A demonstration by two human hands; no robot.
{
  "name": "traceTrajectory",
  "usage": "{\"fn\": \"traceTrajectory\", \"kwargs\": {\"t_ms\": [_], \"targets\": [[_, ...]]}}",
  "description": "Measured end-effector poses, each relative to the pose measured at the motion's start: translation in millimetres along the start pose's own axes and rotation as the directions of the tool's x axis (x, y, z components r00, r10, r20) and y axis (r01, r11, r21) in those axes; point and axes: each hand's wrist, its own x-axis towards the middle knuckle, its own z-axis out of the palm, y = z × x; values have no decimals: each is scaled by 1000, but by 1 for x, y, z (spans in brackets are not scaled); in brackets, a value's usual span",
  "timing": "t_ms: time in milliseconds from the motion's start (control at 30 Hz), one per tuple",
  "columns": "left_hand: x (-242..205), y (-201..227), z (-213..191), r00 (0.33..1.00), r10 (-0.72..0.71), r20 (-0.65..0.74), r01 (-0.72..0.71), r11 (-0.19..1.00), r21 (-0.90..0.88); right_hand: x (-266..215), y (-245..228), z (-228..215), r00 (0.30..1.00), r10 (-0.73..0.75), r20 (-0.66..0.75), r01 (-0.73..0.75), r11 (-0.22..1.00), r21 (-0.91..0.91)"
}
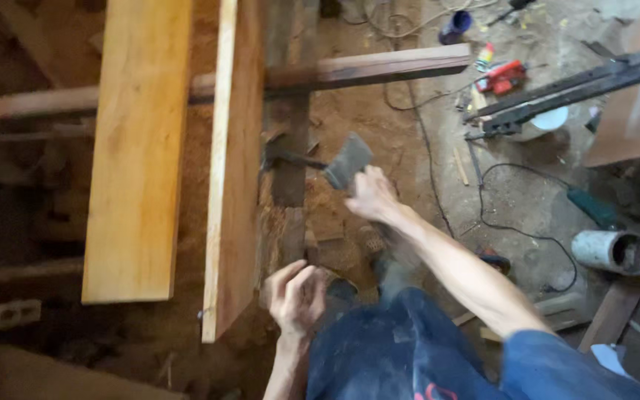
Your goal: The person uses a small axe to chip away at the edge of a long wooden plank. They then switch to an angle grinder to smooth the same edge, creating sparks. Finally, they use a reciprocating saw to cut along the plank's edge.
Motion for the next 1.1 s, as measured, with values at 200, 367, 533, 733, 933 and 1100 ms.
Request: {"fn": "traceTrajectory", "kwargs": {"t_ms": [200,367,533,733,933,1100], "targets": [[-26,-27,51,933,-83,349,160,967,-197,89,22,66,991,-11,-135,27,993,116],[-64,-65,64,827,-251,504,365,920,-141,68,36,80,994,77,-81,-48,951,305],[-91,-97,85,785,-341,518,461,879,-119,-13,70,72,969,245,-42,-200,868,455],[-94,-100,130,608,-451,654,567,822,40,-83,150,54,804,571,167,-589,723,360],[-66,-71,218,431,-449,783,531,828,183,-59,269,43,616,723,314,-788,555,268],[-42,-21,353,340,-499,797,517,807,285,-12,422,72,524,757,390,-852,454,262]]}}
